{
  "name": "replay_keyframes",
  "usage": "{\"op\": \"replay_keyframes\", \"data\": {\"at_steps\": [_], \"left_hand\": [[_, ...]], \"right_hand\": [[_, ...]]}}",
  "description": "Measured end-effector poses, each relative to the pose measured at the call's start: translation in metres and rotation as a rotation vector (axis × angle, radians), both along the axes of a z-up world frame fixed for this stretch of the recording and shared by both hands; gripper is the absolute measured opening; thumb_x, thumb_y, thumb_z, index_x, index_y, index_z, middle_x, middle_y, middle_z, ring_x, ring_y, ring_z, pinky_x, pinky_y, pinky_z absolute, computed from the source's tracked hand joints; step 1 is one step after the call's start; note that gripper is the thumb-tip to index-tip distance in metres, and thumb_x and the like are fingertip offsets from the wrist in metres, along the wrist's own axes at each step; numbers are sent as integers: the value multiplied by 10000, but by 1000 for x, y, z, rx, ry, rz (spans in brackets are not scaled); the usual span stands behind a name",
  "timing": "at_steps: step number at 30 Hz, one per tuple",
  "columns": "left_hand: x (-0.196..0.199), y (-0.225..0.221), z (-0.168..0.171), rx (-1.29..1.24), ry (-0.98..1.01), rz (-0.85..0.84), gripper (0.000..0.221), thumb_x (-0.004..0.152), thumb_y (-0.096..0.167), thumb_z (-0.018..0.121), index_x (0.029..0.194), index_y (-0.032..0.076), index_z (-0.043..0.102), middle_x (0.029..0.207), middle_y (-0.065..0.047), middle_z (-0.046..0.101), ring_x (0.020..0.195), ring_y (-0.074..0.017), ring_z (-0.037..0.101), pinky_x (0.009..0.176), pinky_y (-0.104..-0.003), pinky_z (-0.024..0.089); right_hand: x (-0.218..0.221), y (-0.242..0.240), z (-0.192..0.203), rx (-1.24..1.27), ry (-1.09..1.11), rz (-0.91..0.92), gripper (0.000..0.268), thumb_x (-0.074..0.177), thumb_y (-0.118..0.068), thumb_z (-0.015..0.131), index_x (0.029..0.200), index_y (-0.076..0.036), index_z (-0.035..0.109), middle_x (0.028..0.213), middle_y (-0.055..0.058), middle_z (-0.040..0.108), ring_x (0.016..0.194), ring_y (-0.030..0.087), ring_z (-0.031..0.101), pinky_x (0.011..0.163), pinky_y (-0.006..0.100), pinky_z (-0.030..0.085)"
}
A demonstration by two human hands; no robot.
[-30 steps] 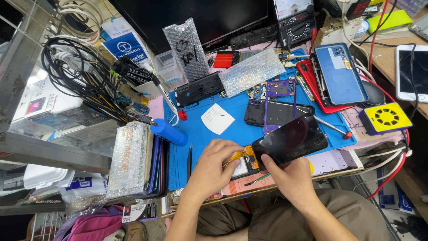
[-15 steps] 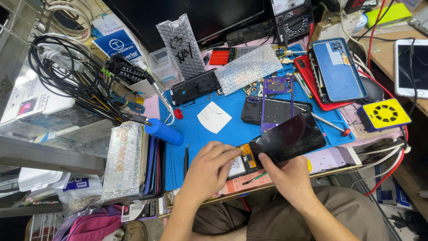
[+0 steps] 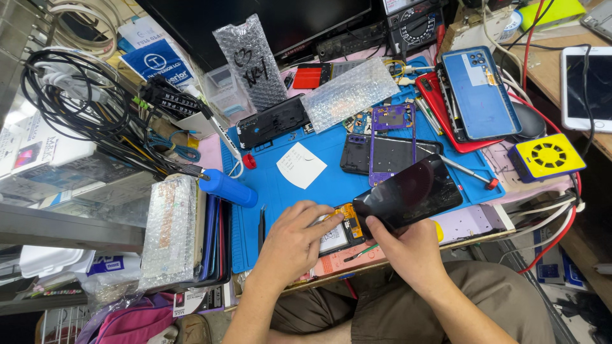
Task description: The person unboxes a replacement phone screen from bubble wrap, removes a screen from a mobile phone body by hand, and compares the two screens side-by-side.
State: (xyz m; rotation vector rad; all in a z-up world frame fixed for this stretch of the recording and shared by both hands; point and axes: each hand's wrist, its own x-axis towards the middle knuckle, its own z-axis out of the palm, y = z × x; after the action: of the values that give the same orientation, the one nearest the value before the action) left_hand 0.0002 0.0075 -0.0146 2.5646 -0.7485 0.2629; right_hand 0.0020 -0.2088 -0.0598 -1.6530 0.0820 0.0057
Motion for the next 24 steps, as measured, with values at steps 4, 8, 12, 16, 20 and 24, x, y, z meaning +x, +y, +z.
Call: {"op": "replay_keyframes", "data": {"at_steps": [4, 8, 12, 16, 20, 24], "left_hand": [[2, 1, 1, 73, -25, -33, 462, 754, -11, 641, 1175, 139, 758, 1189, -22, 682, 1073, -247, 617, 881, -397, 508], [7, 2, 3, 190, -86, -95, 480, 747, 23, 661, 1209, 131, 732, 1190, -26, 668, 1084, -242, 611, 861, -393, 503], [10, 5, 6, 284, -119, -148, 491, 759, 40, 660, 1240, 123, 712, 1192, -22, 663, 1087, -232, 596, 870, -386, 492], [12, 6, 9, 336, -149, -179, 481, 779, 56, 660, 1254, 118, 699, 1195, -27, 657, 1093, -235, 589, 870, -387, 484], [10, 9, 10, 340, -159, -187, 469, 790, 62, 661, 1254, 116, 705, 1199, -35, 656, 1124, -253, 595, 876, -389, 484], [7, 7, 3, 126, -113, -78, 471, 748, 13, 658, 1191, 144, 754, 1190, -17, 699, 1086, -253, 618, 898, -395, 506]], "right_hand": [[1, 0, 1, 29, -3, 8, 180, 853, -62, 741, 994, 51, 740, 808, 77, 792, 622, 115, 750, 526, 259, 577], [1, 0, 2, 44, 17, 19, 171, 860, -61, 742, 988, 53, 741, 803, 81, 792, 620, 119, 747, 526, 262, 576], [1, 0, 1, 72, -3, 15, 180, 856, -53, 740, 1002, 52, 730, 822, 74, 787, 632, 113, 739, 536, 258, 577], [0, 0, 0, 107, 35, 27, 170, 868, -53, 738, 998, 57, 736, 833, 82, 789, 643, 114, 742, 540, 269, 583], [0, 0, -1, 81, -26, 24, 185, 861, -48, 736, 1023, 42, 728, 842, 63, 777, 665, 96, 718, 563, 257, 571], [1, -1, -2, 69, -25, 14, 162, 853, -54, 743, 986, 36, 722, 809, 49, 772, 654, 88, 716, 553, 253, 571]]}}
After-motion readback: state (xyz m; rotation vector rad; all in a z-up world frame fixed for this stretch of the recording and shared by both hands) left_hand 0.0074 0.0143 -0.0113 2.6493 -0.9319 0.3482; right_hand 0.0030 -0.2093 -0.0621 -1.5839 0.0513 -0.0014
